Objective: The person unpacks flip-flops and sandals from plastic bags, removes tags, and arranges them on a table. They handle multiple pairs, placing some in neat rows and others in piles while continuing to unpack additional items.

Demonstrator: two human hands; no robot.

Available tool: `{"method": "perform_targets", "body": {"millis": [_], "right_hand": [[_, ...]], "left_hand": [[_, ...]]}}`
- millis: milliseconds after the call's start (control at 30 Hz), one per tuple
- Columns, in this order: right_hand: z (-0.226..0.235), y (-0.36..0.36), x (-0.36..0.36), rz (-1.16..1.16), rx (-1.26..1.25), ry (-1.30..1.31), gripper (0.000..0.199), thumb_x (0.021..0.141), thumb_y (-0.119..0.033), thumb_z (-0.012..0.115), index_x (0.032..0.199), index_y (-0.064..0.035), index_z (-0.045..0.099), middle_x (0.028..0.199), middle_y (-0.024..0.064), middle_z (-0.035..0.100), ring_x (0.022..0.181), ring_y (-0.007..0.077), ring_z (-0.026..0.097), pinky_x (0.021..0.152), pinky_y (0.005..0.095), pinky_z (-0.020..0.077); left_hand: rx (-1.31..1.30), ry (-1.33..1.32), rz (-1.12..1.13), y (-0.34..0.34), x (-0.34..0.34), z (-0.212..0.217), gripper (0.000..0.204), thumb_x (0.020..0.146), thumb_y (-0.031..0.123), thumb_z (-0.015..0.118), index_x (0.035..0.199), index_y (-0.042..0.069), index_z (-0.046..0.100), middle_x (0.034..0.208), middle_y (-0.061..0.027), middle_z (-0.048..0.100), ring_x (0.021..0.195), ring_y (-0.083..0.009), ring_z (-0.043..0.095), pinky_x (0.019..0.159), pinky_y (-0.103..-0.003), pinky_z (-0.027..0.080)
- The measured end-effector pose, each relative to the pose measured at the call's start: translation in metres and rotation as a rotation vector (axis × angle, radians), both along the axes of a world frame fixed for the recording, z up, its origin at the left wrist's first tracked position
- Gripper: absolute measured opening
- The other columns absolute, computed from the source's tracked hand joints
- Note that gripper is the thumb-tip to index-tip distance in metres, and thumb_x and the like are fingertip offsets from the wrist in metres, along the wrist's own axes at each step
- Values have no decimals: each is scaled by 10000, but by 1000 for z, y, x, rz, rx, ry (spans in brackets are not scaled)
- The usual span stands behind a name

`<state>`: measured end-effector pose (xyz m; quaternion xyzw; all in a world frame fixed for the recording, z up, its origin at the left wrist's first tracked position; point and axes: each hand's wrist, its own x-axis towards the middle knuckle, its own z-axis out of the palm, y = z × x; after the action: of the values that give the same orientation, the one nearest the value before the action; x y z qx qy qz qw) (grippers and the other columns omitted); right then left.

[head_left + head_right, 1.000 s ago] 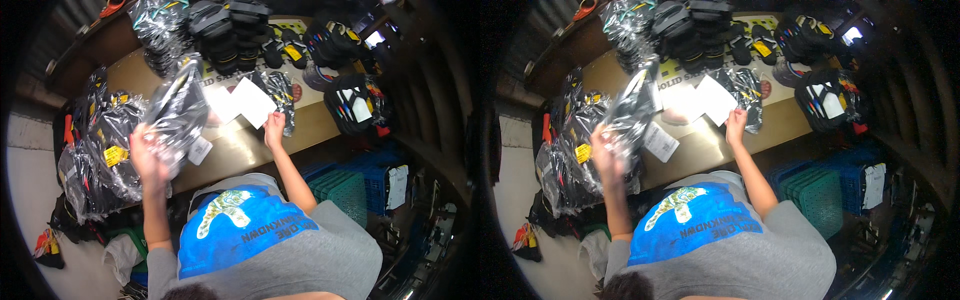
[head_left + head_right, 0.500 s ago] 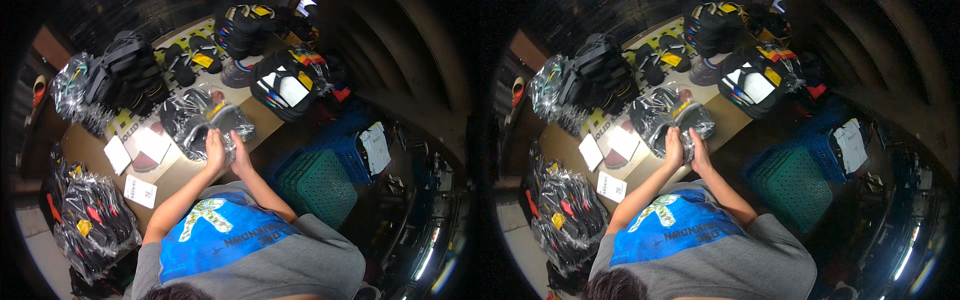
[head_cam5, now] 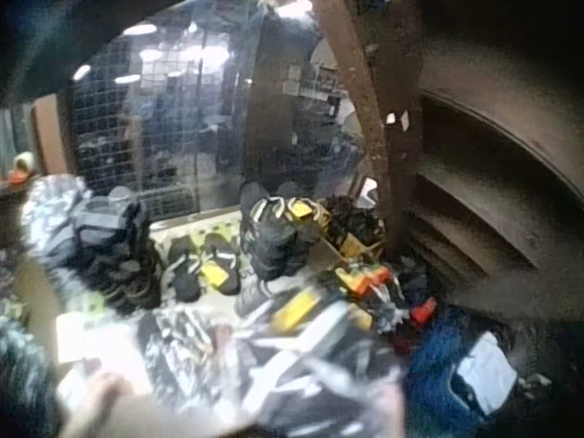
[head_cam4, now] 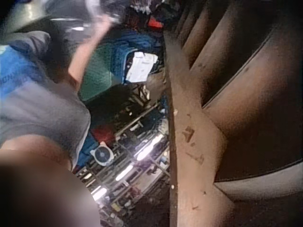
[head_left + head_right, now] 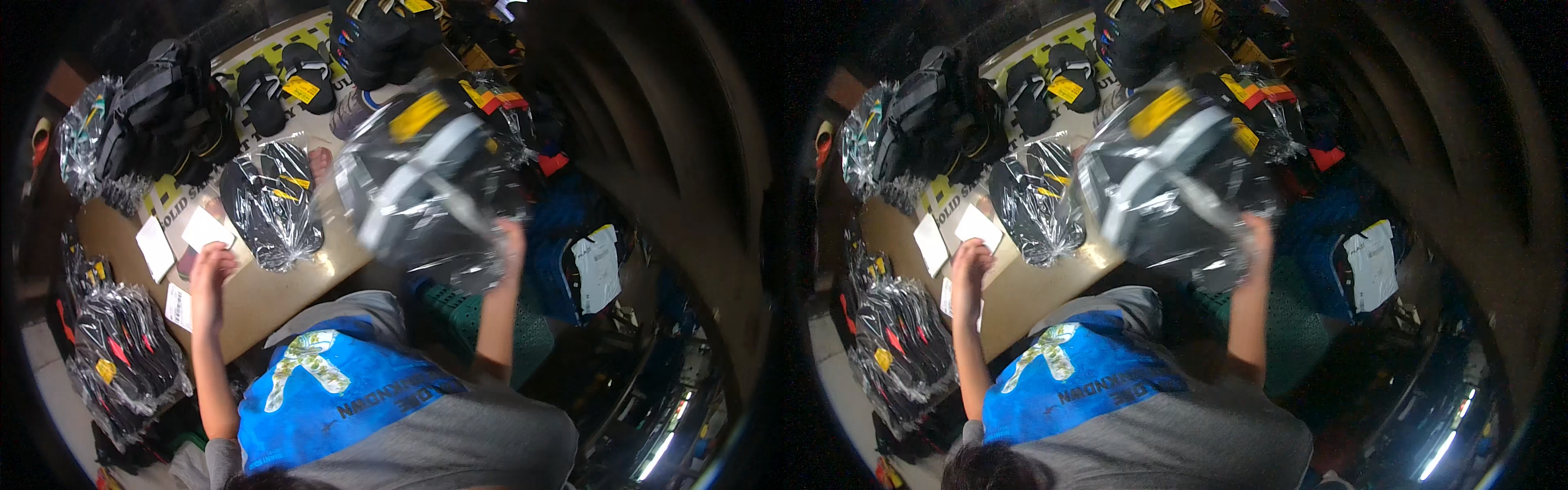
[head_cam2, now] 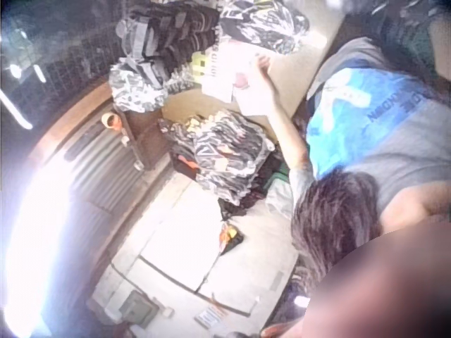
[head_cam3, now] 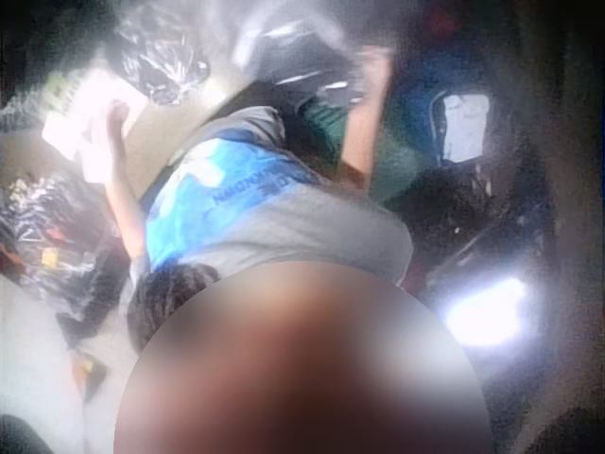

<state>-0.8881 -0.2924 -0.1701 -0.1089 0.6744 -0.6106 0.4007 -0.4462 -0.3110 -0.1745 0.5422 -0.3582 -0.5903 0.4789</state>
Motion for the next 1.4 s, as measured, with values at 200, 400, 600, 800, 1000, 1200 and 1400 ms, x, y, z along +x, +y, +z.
{"method": "perform_targets", "body": {"millis": [200,400,600,800,1000,1200,1400], "right_hand": [[43,-48,-157,-154,-345,-55,324,775,-294,529,936,-18,585,944,143,609,817,281,597,753,385,485],[-24,-180,-310,13,-500,-64,298,781,-103,431,950,108,557,979,247,595,907,336,590,848,423,470],[-152,-250,-387,72,-218,-242,275,753,-169,525,923,32,605,923,167,633,857,303,611,792,425,500],[-240,-270,-422,174,86,-251,209,662,-226,624,802,-72,606,782,68,621,720,267,596,654,370,483],[-239,-279,-443,129,170,-201,230,655,-198,594,822,-42,623,840,106,644,695,297,613,653,394,512],[-176,-255,-365,72,177,16,483,692,-305,637,1095,-54,549,1000,112,581,905,253,553,752,342,459],[-40,-188,-153,-151,-248,872,425,823,-159,523,1151,102,451,1042,236,556,940,279,560,809,355,476]], "left_hand": [[344,26,239,54,47,-32,292,901,320,486,1072,88,537,884,7,579,751,-69,533,695,-214,398],[424,-31,298,84,41,-39,308,902,333,486,1078,85,532,882,17,578,735,-67,538,685,-211,404],[500,-78,343,99,39,-38,323,900,335,481,1092,81,535,865,24,566,739,-59,522,685,-206,401],[530,-188,392,111,46,-31,324,894,335,478,1090,84,536,899,9,557,769,-71,512,719,-216,395],[589,-212,320,113,41,-35,357,901,351,461,1118,73,513,918,-6,558,801,-79,522,762,-239,407],[655,-361,278,139,57,-36,372,893,377,476,1116,82,517,942,-7,569,815,-64,518,763,-229,395],[695,-313,337,159,67,-51,362,889,390,468,1100,101,526,947,-3,578,820,-80,532,771,-236,392]]}}
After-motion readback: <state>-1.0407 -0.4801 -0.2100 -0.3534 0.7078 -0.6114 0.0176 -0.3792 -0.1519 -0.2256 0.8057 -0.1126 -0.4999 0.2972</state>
